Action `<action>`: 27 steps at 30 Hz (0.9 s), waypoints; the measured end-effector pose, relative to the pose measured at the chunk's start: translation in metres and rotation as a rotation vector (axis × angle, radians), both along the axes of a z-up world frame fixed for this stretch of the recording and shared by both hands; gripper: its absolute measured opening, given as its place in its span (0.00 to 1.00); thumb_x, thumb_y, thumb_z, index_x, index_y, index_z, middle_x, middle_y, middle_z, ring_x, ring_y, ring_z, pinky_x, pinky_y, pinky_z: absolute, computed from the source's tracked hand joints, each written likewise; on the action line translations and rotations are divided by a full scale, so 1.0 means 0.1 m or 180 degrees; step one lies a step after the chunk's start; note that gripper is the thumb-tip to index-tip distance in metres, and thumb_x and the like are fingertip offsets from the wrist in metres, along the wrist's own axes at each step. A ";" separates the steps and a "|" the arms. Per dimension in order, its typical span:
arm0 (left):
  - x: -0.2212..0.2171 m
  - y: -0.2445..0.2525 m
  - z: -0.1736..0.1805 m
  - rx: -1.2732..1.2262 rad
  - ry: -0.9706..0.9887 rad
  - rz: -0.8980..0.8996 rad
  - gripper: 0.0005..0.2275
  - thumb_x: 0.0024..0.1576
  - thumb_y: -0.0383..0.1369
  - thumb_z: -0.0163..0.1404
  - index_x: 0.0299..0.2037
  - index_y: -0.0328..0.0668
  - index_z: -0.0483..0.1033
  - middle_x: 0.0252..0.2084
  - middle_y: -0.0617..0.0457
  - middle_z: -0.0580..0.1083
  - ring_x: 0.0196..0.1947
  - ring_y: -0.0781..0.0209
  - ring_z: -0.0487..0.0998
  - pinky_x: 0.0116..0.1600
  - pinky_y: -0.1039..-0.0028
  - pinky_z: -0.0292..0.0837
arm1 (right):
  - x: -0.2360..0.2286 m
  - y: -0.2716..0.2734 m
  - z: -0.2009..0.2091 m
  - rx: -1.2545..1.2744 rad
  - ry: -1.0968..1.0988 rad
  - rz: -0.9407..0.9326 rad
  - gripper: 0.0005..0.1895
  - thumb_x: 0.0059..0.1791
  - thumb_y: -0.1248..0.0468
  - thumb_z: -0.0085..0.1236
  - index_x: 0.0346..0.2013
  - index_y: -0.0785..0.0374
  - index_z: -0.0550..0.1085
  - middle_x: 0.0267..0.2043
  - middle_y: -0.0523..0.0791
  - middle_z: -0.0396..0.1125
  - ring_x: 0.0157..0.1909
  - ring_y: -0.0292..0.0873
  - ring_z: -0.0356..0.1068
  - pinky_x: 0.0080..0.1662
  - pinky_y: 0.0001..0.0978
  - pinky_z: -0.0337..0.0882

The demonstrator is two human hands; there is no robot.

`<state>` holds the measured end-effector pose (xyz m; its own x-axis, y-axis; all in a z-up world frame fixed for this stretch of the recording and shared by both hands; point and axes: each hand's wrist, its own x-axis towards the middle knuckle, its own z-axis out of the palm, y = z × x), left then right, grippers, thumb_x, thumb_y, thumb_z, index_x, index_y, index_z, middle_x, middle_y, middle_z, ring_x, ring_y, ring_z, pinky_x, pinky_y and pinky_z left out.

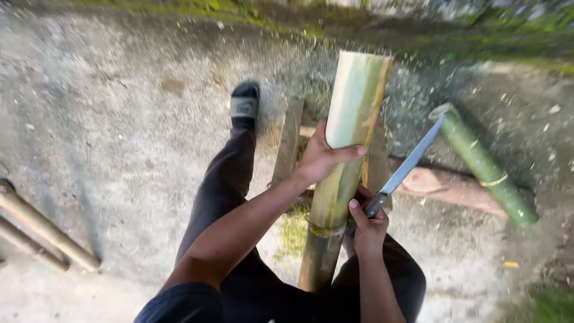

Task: Shaving and smoothing a bamboo pole using a knife and a small metal scraper.

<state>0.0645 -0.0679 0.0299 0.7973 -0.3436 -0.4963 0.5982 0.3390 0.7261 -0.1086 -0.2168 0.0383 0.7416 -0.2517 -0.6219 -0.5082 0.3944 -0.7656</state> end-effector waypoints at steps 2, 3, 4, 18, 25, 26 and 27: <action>0.01 -0.06 0.16 0.0503 0.0072 0.0291 0.40 0.48 0.36 0.68 0.64 0.22 0.55 0.55 0.41 0.73 0.54 0.56 0.77 0.58 0.65 0.78 | -0.07 0.04 0.10 -0.0219 0.0095 -0.0037 0.11 0.51 0.71 0.62 0.47 0.72 0.73 0.59 0.50 0.71 0.60 0.43 0.69 0.63 0.37 0.66; 0.01 -0.05 0.13 0.0524 0.0103 0.0282 0.40 0.48 0.36 0.68 0.64 0.22 0.55 0.55 0.41 0.73 0.54 0.56 0.77 0.58 0.65 0.78 | -0.06 0.05 0.11 -0.0200 0.0128 -0.0043 0.11 0.51 0.71 0.62 0.47 0.72 0.73 0.59 0.50 0.71 0.60 0.43 0.69 0.63 0.37 0.66; 0.00 -0.05 0.12 0.0676 0.0021 0.0236 0.40 0.48 0.35 0.68 0.64 0.23 0.55 0.55 0.41 0.73 0.54 0.58 0.77 0.58 0.67 0.77 | -0.06 0.05 0.14 -0.0269 0.0181 -0.0096 0.14 0.51 0.71 0.62 0.51 0.71 0.75 0.57 0.51 0.71 0.59 0.43 0.69 0.63 0.37 0.66; -0.03 -0.02 0.35 0.1349 -0.0524 0.0323 0.44 0.46 0.42 0.68 0.63 0.22 0.52 0.53 0.39 0.71 0.53 0.53 0.78 0.56 0.69 0.79 | -0.13 -0.07 -0.09 -0.0334 -0.0518 -0.0090 0.13 0.54 0.68 0.57 0.51 0.74 0.74 0.53 0.53 0.72 0.55 0.45 0.74 0.60 0.40 0.72; -0.09 0.00 0.41 0.2171 -0.0610 -0.0056 0.41 0.41 0.50 0.65 0.58 0.24 0.65 0.46 0.39 0.79 0.41 0.46 0.86 0.47 0.61 0.83 | -0.33 -0.07 -0.18 -0.0587 -0.0810 0.0193 0.07 0.52 0.71 0.62 0.36 0.66 0.71 0.60 0.55 0.70 0.58 0.46 0.70 0.60 0.41 0.69; -0.07 0.01 0.33 0.2352 -0.0909 0.0032 0.40 0.41 0.49 0.67 0.58 0.25 0.67 0.45 0.37 0.81 0.43 0.47 0.85 0.49 0.60 0.80 | -0.28 -0.05 -0.18 -0.0449 -0.0915 0.0195 0.10 0.50 0.71 0.63 0.30 0.65 0.69 0.63 0.55 0.69 0.61 0.48 0.71 0.62 0.43 0.69; -0.09 0.00 0.33 0.2340 -0.0912 -0.0017 0.40 0.41 0.49 0.67 0.58 0.25 0.67 0.45 0.37 0.81 0.43 0.47 0.85 0.49 0.60 0.80 | -0.33 -0.05 -0.16 -0.0461 -0.0897 0.0151 0.10 0.50 0.71 0.63 0.30 0.65 0.69 0.63 0.55 0.69 0.61 0.48 0.71 0.62 0.43 0.69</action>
